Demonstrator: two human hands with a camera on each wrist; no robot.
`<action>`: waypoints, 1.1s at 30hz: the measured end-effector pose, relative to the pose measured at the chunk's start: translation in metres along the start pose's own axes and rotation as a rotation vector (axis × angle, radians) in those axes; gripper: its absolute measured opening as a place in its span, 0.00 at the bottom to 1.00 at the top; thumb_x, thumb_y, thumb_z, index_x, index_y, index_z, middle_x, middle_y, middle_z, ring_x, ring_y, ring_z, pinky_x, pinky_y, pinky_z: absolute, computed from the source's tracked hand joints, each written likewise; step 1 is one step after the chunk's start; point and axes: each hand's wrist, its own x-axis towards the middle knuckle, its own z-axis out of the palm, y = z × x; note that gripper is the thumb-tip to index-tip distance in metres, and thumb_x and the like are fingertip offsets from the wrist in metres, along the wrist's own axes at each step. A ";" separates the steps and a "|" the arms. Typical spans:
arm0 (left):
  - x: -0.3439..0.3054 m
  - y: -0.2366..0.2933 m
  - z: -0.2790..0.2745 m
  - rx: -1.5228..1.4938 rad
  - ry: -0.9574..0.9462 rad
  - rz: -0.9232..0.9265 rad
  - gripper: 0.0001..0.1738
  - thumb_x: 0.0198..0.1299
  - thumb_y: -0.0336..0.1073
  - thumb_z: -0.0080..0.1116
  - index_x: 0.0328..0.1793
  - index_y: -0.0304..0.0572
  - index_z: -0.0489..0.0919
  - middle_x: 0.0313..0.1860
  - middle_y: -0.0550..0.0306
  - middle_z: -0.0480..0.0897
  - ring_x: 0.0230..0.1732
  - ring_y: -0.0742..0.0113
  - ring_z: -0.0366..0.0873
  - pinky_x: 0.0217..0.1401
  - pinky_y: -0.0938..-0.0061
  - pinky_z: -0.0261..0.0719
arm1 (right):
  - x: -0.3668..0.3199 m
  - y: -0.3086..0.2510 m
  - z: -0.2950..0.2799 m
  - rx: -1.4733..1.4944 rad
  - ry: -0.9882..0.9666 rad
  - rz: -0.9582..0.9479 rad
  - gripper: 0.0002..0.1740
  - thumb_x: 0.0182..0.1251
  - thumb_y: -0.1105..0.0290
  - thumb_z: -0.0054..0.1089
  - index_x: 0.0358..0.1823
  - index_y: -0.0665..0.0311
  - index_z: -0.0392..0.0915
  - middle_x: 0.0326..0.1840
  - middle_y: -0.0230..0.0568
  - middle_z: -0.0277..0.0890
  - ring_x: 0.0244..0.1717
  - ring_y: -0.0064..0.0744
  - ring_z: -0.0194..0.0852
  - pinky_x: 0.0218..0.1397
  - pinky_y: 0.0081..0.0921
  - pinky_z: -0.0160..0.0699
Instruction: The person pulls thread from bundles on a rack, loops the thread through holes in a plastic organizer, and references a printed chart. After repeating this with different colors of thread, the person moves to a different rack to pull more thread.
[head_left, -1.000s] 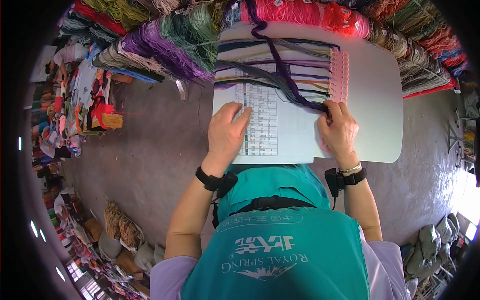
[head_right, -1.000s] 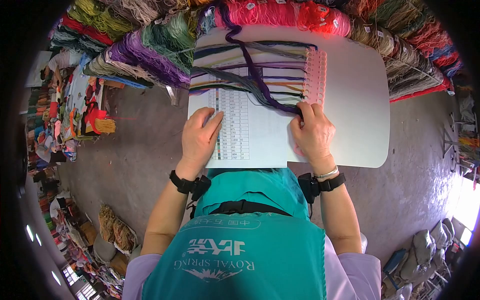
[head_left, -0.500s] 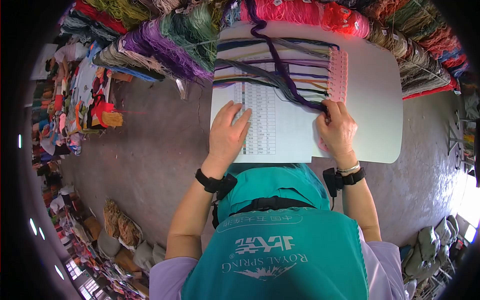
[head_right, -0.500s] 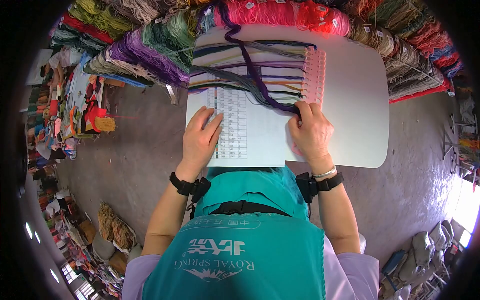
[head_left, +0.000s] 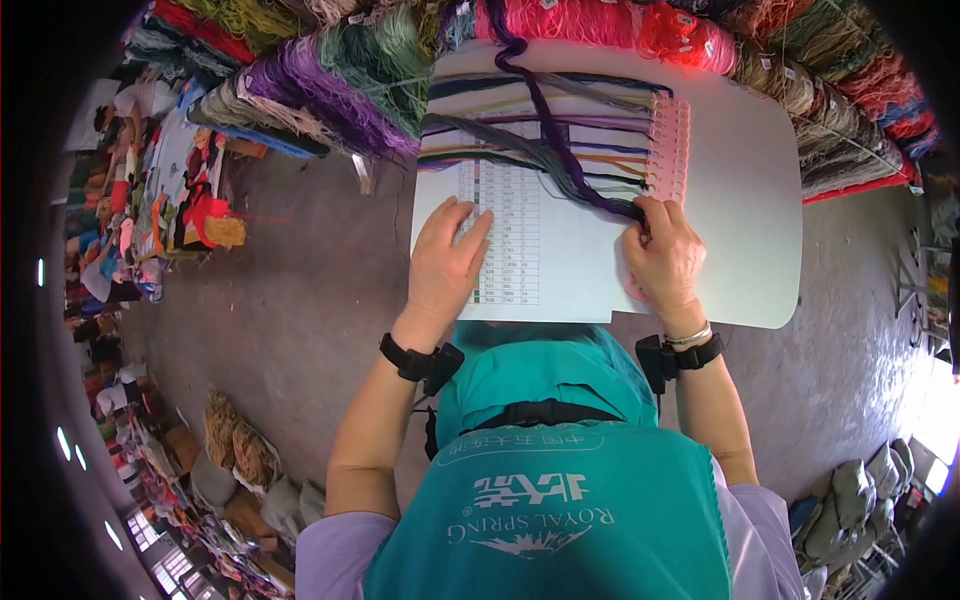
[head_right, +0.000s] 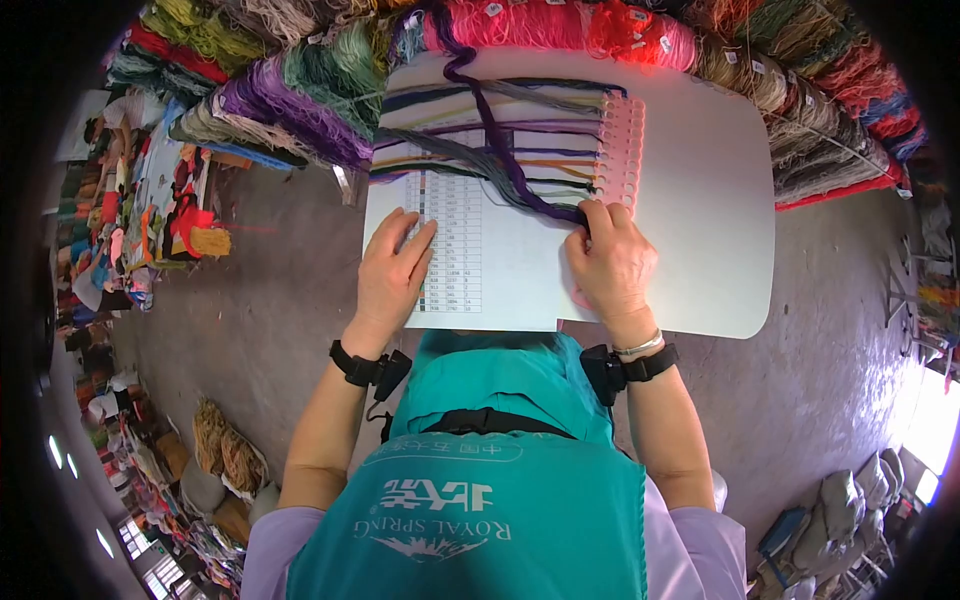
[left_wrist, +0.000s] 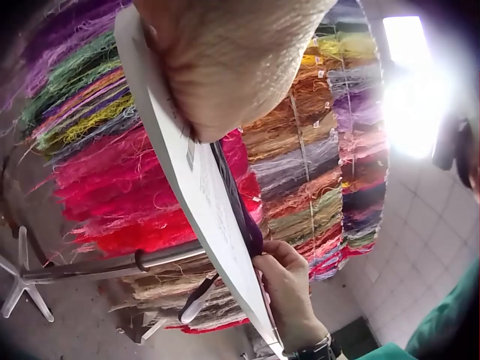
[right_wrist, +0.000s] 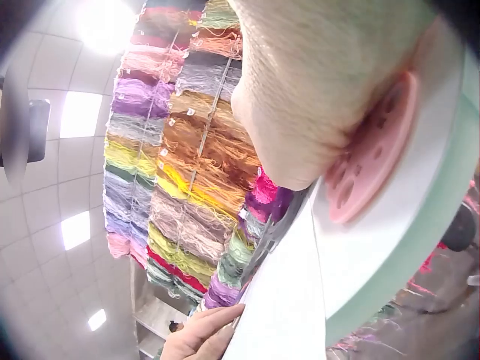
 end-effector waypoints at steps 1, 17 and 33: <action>0.000 0.001 0.000 0.002 -0.003 -0.004 0.18 0.59 0.29 0.63 0.57 0.44 0.83 0.55 0.47 0.79 0.62 0.43 0.76 0.62 0.58 0.78 | 0.000 0.000 -0.001 -0.002 0.003 -0.006 0.12 0.54 0.71 0.60 0.42 0.55 0.80 0.33 0.37 0.76 0.28 0.41 0.78 0.28 0.37 0.77; 0.036 -0.093 -0.047 -0.326 0.232 -0.248 0.07 0.59 0.25 0.65 0.43 0.38 0.85 0.44 0.54 0.81 0.44 0.60 0.81 0.47 0.72 0.79 | 0.003 -0.011 -0.004 0.015 -0.054 0.041 0.14 0.55 0.74 0.57 0.45 0.58 0.81 0.35 0.41 0.76 0.28 0.43 0.78 0.31 0.37 0.77; 0.167 -0.361 -0.058 -0.203 0.596 -0.428 0.07 0.54 0.37 0.70 0.35 0.45 0.88 0.33 0.53 0.79 0.34 0.56 0.79 0.40 0.66 0.78 | -0.006 -0.068 0.023 -0.066 0.020 0.235 0.13 0.55 0.76 0.59 0.44 0.62 0.80 0.31 0.38 0.73 0.21 0.32 0.69 0.26 0.29 0.70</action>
